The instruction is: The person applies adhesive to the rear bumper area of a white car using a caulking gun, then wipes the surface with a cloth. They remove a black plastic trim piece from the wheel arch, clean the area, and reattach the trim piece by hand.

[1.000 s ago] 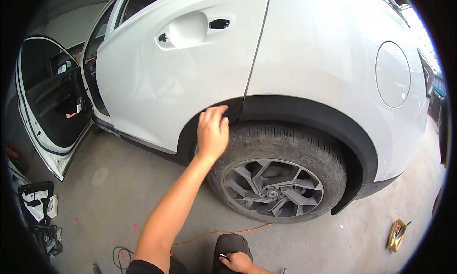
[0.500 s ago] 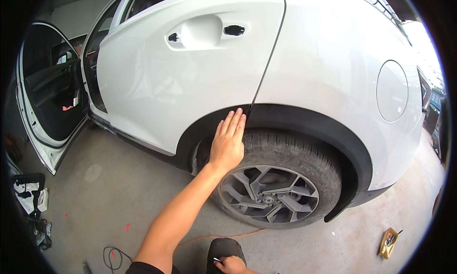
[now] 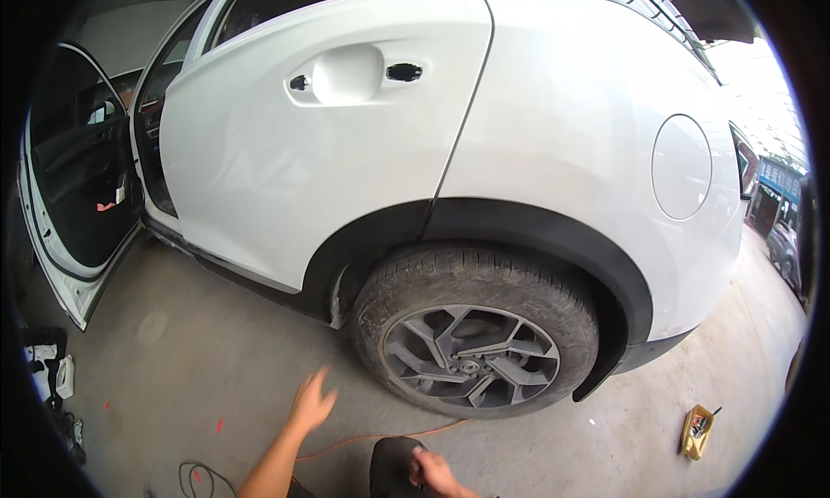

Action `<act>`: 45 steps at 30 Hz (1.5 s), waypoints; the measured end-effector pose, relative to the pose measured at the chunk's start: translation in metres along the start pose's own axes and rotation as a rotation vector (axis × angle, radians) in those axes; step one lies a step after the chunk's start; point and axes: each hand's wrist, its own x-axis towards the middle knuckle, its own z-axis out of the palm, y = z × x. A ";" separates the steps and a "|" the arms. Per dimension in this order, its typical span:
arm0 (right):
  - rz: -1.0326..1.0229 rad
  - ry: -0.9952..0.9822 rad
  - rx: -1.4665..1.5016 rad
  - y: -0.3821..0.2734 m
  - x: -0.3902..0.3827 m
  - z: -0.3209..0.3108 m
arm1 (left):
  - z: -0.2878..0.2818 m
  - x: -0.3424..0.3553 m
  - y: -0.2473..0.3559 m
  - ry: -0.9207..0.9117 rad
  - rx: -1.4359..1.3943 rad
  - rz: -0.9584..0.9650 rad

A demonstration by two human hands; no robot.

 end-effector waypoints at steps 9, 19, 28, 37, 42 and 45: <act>-1.530 -0.851 0.625 -0.325 -0.112 0.133 | 0.037 -0.276 -0.086 0.025 -0.118 -0.758; -1.465 -1.244 0.638 -0.330 -0.129 0.208 | 0.098 -0.086 0.293 -0.597 -0.950 0.553; -1.339 -1.237 0.624 -0.316 -0.117 0.223 | 0.101 -0.093 0.366 -0.771 -1.253 0.789; -1.197 -1.270 0.643 -0.307 -0.094 0.233 | 0.056 -0.268 0.066 -0.517 -1.109 -0.400; -1.067 -1.021 0.472 -0.296 -0.072 0.175 | 0.015 -0.358 -0.065 -0.140 -1.147 -0.937; -0.690 -0.692 0.256 -0.249 -0.007 0.136 | 0.001 -0.404 -0.108 0.128 -1.180 -1.051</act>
